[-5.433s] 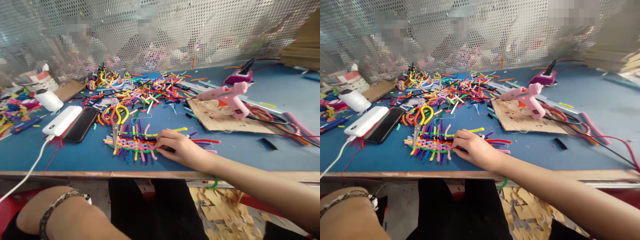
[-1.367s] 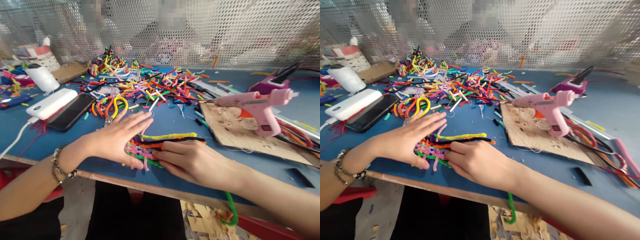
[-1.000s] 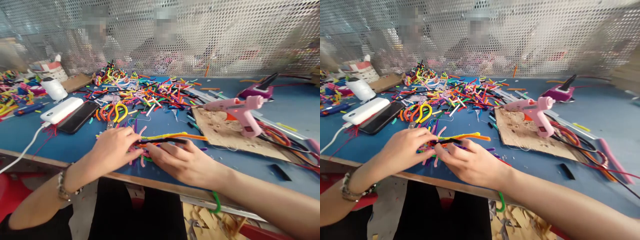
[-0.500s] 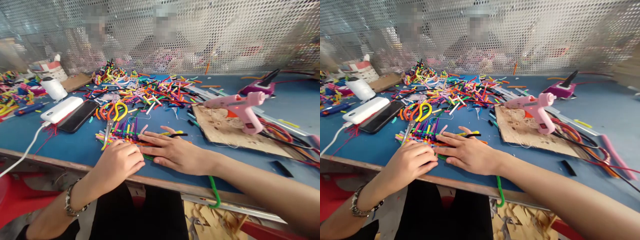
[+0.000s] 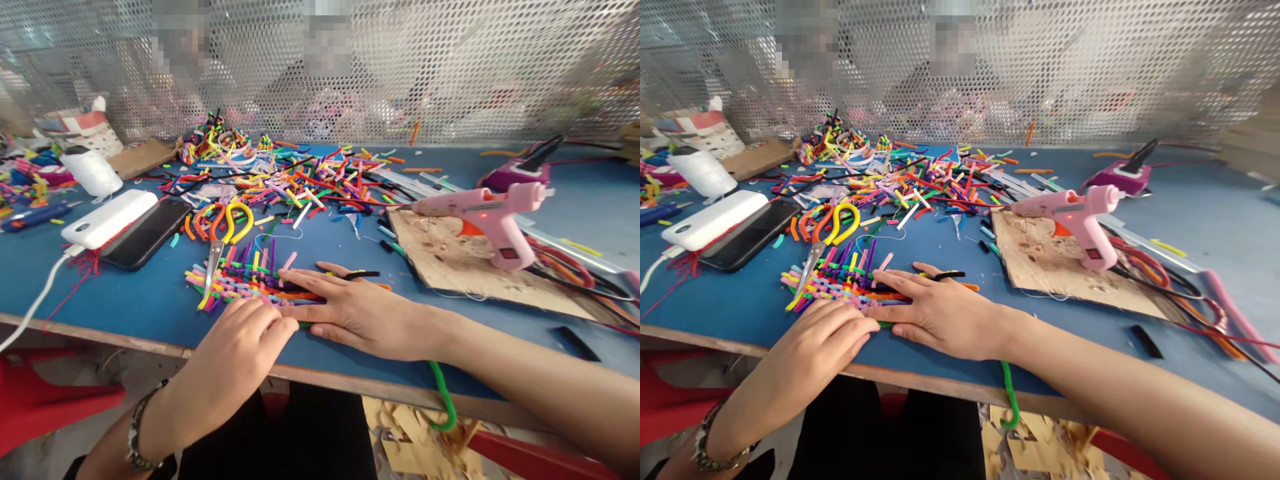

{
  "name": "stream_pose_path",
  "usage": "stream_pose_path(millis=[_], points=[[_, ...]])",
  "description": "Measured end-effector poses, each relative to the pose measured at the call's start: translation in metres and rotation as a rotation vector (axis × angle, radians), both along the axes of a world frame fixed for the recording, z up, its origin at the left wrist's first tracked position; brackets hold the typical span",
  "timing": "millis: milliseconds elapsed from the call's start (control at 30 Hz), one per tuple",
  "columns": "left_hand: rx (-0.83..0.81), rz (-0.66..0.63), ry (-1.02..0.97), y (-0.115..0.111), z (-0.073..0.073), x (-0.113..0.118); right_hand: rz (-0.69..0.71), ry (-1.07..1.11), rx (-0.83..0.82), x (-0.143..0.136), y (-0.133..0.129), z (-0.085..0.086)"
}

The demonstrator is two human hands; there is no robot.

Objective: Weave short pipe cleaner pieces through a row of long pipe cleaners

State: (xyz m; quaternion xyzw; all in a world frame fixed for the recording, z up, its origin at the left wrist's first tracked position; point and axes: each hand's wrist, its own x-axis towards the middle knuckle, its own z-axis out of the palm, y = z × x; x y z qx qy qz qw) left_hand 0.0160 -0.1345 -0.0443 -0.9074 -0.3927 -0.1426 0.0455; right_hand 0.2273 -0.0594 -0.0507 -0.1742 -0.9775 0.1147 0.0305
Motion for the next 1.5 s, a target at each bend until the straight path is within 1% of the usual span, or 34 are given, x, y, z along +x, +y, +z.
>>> stream_pose_path(millis=[133, 267, 367, 467, 600, 933, 1033, 1100, 1200, 1233, 1267, 1333, 1400, 1500], points=[[-0.011, -0.016, -0.018, -0.002, 0.003, 0.001, -0.008, 0.006, 0.001, -0.001, 0.000, 0.001], [0.018, -0.003, -0.011, -0.004, 0.006, 0.003, -0.021, 0.003, -0.003, 0.000, -0.001, 0.001], [0.061, 0.014, -0.027, -0.006, 0.003, 0.005, -0.020, 0.010, -0.001, 0.001, -0.001, 0.001], [0.120, 0.057, -0.047, -0.009, 0.000, 0.008, -0.011, 0.014, -0.007, 0.001, 0.000, 0.001], [0.171, 0.097, -0.030, -0.012, -0.002, 0.009, -0.010, 0.017, -0.013, 0.001, 0.002, 0.000], [0.146, 0.110, -0.019, -0.017, -0.001, 0.009, -0.014, -0.009, -0.029, 0.000, 0.001, 0.002], [0.092, 0.092, -0.020, -0.014, 0.000, 0.006, -0.017, -0.007, -0.017, 0.000, 0.001, 0.002], [0.023, 0.073, -0.040, -0.012, 0.004, 0.000, -0.017, -0.004, -0.020, 0.000, 0.001, 0.001], [-0.076, 0.016, -0.063, -0.007, 0.016, -0.010, -0.013, 0.009, -0.020, 0.000, 0.001, 0.000], [-0.090, -0.002, -0.063, -0.004, 0.021, -0.012, -0.013, 0.020, -0.020, 0.000, 0.001, -0.001], [-0.071, 0.003, -0.060, 0.001, 0.026, -0.014, -0.016, 0.033, -0.021, 0.000, 0.001, -0.002], [-0.011, 0.047, 0.001, 0.012, 0.033, -0.014, -0.026, 0.062, -0.025, 0.000, 0.001, -0.004], [0.000, 0.128, 0.099, 0.025, 0.036, -0.010, -0.031, 0.086, -0.027, 0.001, 0.002, -0.006], [-0.133, 0.193, 0.259, 0.043, 0.033, -0.004, -0.027, 0.146, -0.036, 0.002, 0.003, -0.008]])
